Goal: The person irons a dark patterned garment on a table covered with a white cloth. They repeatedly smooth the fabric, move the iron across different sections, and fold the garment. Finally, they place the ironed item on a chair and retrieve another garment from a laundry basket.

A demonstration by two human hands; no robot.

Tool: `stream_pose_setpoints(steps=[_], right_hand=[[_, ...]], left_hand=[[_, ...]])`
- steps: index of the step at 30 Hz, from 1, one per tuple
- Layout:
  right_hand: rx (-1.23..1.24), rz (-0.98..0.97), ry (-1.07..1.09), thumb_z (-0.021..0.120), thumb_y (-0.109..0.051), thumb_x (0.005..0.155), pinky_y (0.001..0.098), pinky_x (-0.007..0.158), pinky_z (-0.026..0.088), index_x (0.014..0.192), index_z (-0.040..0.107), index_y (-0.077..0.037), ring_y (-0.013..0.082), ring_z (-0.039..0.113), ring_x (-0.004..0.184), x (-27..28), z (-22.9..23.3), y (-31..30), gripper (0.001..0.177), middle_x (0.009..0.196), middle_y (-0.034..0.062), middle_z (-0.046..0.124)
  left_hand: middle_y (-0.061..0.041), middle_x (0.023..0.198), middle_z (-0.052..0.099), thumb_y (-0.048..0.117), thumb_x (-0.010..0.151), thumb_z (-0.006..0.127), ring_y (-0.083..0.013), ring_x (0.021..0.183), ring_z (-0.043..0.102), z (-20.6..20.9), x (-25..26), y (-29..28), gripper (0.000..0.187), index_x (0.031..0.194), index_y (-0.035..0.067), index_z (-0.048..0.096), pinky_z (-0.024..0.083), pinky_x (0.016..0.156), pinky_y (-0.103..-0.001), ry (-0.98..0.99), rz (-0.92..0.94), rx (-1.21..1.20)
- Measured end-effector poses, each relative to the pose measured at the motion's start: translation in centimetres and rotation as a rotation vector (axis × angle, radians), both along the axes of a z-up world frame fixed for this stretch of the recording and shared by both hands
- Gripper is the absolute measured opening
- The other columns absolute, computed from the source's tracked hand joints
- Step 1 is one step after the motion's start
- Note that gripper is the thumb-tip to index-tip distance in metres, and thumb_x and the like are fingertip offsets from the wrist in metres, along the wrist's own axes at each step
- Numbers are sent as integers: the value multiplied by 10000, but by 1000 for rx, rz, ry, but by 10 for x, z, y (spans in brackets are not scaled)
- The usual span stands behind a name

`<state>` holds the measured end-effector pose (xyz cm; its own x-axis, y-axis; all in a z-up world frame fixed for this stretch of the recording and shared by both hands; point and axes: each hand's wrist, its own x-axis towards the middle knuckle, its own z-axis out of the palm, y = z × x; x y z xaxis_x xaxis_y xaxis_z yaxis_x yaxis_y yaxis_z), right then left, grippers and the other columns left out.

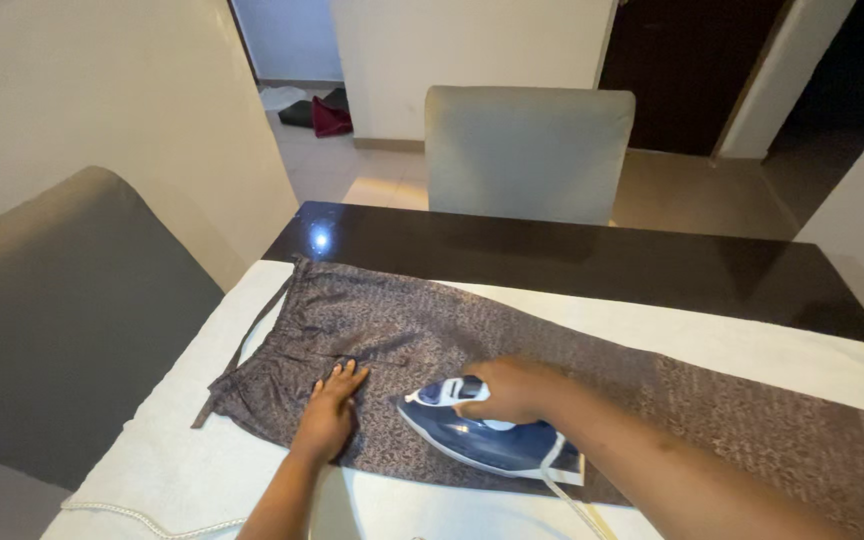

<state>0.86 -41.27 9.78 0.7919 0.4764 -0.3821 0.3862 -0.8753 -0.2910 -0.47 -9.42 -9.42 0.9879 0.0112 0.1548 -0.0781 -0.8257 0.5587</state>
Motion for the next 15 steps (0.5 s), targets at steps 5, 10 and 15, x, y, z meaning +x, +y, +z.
stream_pose_setpoints(steps=[5, 10, 15], right_hand=[[37, -8, -4, 676, -564, 840, 462, 965, 536, 1433, 567, -186, 329, 684, 1127, -6, 4, 15, 711, 1267, 148, 689], [-43, -265, 274, 632, -529, 901, 470, 871, 586, 1514, 430, -145, 386, 758, 981, -42, 28, -10, 751, 1110, 222, 746], [145, -202, -8, 711, -511, 869, 453, 871, 549, 1320, 634, -105, 333, 707, 1006, -63, 12, -44, 612, 1100, 173, 720]], left_hand=[[-47, 1601, 484, -5, 918, 489, -216, 1542, 352, -18, 9, 14, 559, 1416, 219, 611, 182, 1284, -417, -60, -24, -154], [-69, 1626, 363, 244, 962, 565, -274, 1520, 260, 12, -26, -16, 553, 1507, 222, 473, 138, 1225, -514, -115, 2, 161], [-74, 1622, 272, 345, 941, 594, -267, 1514, 223, 36, -33, -36, 641, 1552, 277, 413, 118, 1193, -603, -121, 19, 392]])
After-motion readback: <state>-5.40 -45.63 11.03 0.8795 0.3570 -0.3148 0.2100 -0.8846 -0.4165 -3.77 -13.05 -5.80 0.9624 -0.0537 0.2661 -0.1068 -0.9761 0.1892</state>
